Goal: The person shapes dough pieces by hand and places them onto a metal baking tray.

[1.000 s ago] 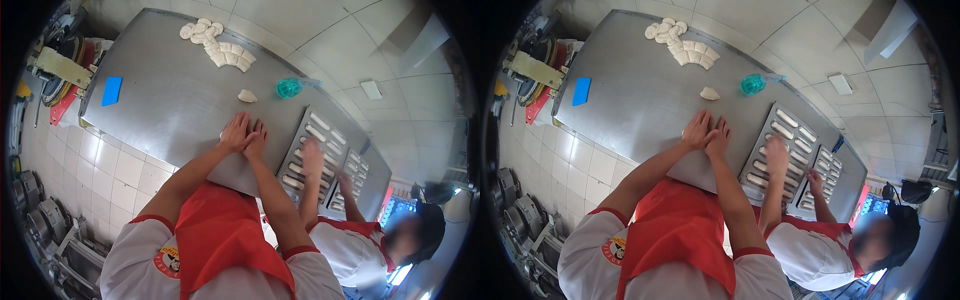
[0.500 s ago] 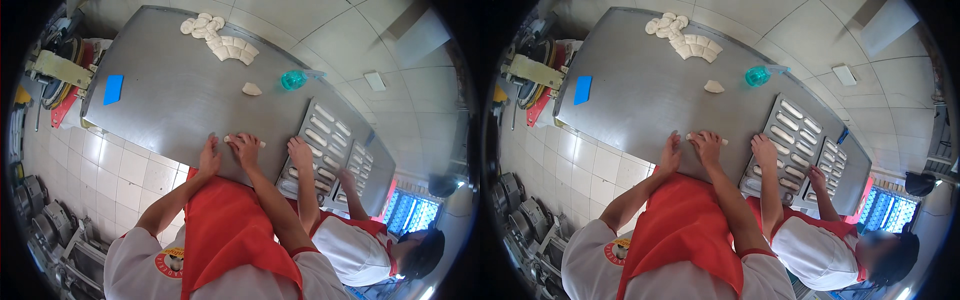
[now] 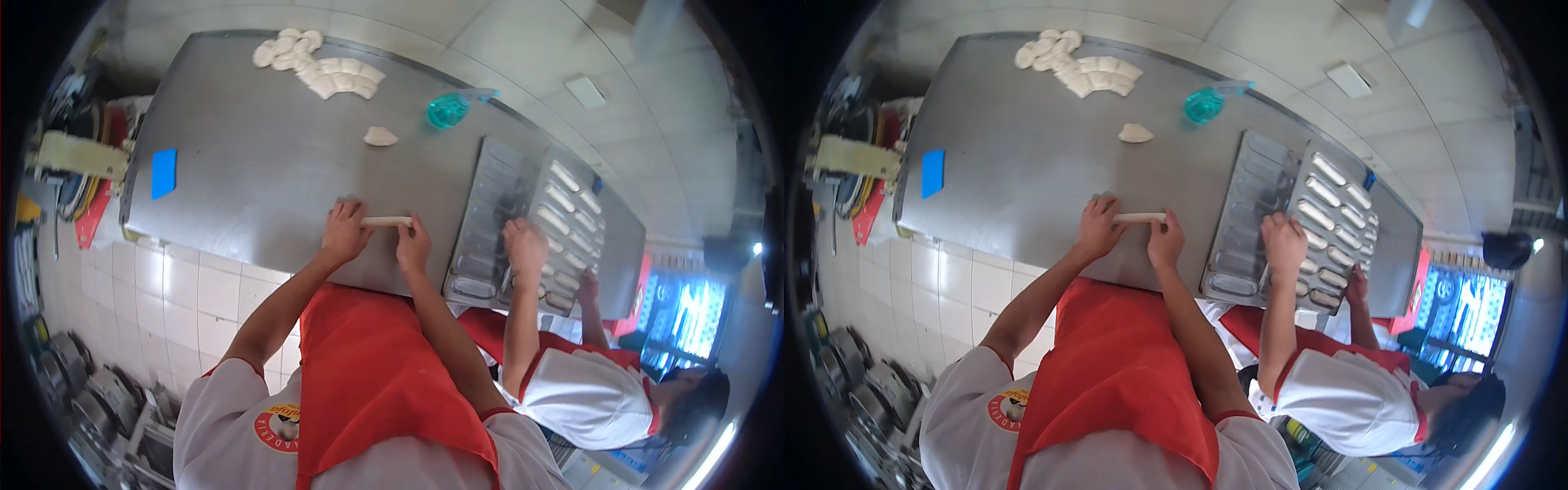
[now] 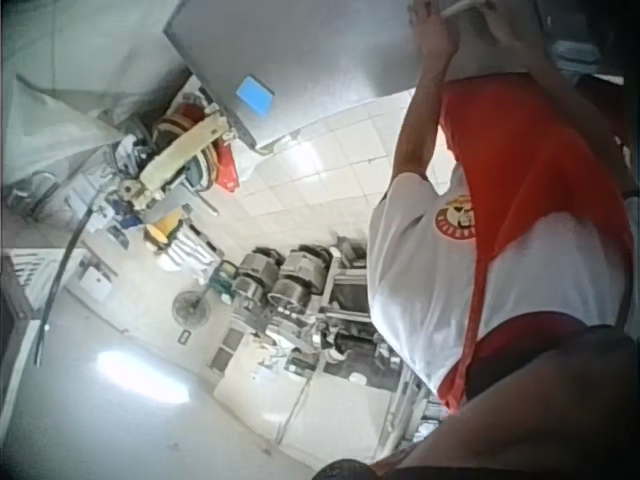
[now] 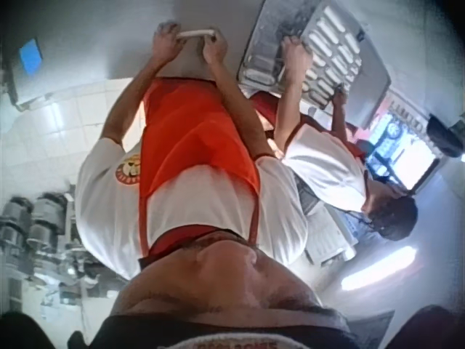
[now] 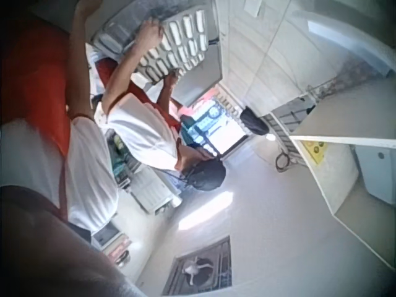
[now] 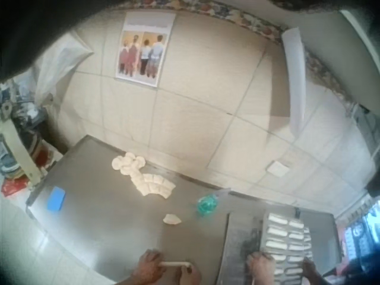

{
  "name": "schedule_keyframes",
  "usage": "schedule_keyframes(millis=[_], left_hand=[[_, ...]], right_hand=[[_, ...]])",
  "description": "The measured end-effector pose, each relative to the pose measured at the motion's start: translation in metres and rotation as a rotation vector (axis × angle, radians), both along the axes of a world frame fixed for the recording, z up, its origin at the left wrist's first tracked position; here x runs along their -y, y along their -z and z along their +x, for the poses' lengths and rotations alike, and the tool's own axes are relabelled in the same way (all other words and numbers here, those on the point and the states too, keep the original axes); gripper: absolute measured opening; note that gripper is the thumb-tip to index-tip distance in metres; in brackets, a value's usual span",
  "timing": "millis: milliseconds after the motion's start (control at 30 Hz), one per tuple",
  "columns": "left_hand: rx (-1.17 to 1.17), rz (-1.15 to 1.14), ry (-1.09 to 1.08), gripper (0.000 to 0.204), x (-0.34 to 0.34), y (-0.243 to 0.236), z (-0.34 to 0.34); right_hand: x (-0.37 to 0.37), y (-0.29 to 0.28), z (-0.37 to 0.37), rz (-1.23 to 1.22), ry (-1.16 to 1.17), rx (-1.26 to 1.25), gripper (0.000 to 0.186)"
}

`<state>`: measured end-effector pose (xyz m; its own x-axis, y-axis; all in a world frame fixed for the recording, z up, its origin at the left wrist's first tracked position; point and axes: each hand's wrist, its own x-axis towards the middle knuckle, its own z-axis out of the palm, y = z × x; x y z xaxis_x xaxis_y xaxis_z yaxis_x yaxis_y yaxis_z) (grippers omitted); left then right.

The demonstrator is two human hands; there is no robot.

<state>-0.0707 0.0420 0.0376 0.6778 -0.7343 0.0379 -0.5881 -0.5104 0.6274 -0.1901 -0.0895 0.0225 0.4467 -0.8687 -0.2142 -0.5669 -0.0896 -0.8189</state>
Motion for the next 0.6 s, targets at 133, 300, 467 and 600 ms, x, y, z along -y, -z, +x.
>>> schedule_keyframes(millis=[133,300,467,600], left_hand=[[0.155,-0.059,0.087,0.035,-0.009,0.015,-0.010],[-0.151,0.002,0.120,0.025,-0.018,0.005,-0.009],[-0.236,0.194,0.278,0.026,0.002,-0.021,-0.006],[-0.277,0.074,0.339,0.027,0.059,-0.044,-0.064]], right_hand=[[0.018,0.001,-0.010,-0.214,-0.188,-0.148,0.032],[0.021,-0.005,-0.046,-0.292,-0.408,-0.098,0.019],[0.040,-0.027,-0.088,-0.246,-0.556,-0.006,0.018],[0.089,-0.054,-0.157,-0.289,-0.408,-0.071,0.021]])
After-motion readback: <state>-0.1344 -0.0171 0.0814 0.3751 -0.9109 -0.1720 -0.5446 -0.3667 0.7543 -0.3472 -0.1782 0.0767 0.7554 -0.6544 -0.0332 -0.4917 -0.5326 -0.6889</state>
